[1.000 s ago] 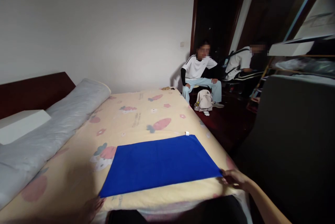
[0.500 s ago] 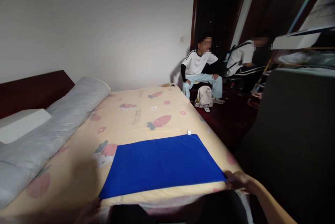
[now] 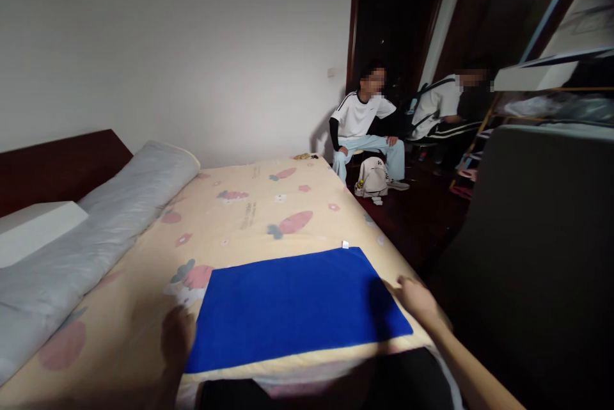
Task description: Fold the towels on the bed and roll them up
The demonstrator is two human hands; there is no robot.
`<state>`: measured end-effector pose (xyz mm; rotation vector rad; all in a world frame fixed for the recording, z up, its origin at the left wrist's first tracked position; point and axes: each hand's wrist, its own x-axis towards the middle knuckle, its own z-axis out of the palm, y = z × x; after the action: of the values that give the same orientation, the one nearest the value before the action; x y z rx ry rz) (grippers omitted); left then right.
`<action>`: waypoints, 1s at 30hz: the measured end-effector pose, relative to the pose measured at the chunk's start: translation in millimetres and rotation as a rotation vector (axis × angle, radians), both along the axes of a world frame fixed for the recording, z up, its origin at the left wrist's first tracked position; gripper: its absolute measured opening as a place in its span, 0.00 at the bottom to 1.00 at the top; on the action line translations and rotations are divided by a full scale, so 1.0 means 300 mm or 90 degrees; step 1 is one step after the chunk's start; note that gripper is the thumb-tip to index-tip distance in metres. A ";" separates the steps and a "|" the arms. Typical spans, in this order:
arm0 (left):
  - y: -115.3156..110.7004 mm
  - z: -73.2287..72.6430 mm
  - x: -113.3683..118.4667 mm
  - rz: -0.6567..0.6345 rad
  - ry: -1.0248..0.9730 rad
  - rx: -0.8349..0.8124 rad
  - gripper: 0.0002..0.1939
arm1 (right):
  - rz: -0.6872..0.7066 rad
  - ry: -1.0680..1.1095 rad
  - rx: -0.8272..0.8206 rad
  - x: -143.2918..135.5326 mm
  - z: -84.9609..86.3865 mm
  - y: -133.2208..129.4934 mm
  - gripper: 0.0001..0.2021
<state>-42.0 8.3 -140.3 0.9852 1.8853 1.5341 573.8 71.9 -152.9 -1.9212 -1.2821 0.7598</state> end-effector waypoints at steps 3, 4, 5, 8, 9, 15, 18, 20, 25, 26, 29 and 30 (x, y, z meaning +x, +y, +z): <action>0.135 -0.054 0.273 -0.133 0.133 -0.023 0.21 | 0.132 -0.073 0.058 -0.264 -0.014 0.047 0.18; 0.165 -0.082 0.380 -0.244 0.312 -0.063 0.28 | 0.177 -0.086 0.076 -0.363 -0.032 0.052 0.21; 0.185 -0.116 0.487 -0.323 0.477 -0.097 0.32 | 0.215 -0.096 0.089 -0.459 -0.058 0.050 0.24; 0.188 -0.249 0.745 -0.381 0.678 -0.185 0.36 | 0.397 -0.222 0.137 -0.687 -0.170 0.017 0.31; 0.175 -0.301 0.799 -0.392 0.689 -0.202 0.36 | 0.435 -0.240 0.140 -0.736 -0.214 0.001 0.31; 0.102 -0.505 0.852 -0.419 0.716 -0.203 0.34 | 0.466 -0.254 0.143 -0.794 -0.378 -0.071 0.29; 0.099 -0.508 0.841 -0.408 0.731 -0.194 0.33 | 0.464 -0.257 0.138 -0.784 -0.378 -0.074 0.28; 0.101 -0.501 0.841 -0.404 0.736 -0.193 0.33 | 0.464 -0.258 0.140 -0.783 -0.372 -0.072 0.28; 0.103 -0.494 0.851 -0.409 0.722 -0.202 0.32 | 0.462 -0.267 0.144 -0.791 -0.375 -0.070 0.30; 0.104 -0.490 0.854 -0.409 0.717 -0.206 0.31 | 0.461 -0.269 0.147 -0.792 -0.377 -0.070 0.30; 0.106 -0.466 0.850 -0.404 0.704 -0.221 0.30 | 0.455 -0.274 0.159 -0.780 -0.380 -0.066 0.28; 0.104 -0.454 0.837 -0.398 0.702 -0.229 0.30 | 0.450 -0.279 0.159 -0.765 -0.379 -0.064 0.27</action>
<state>209.1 39.6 -276.4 2.2106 2.0136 0.2123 344.3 52.8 -266.8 -1.4624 -2.2688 0.4681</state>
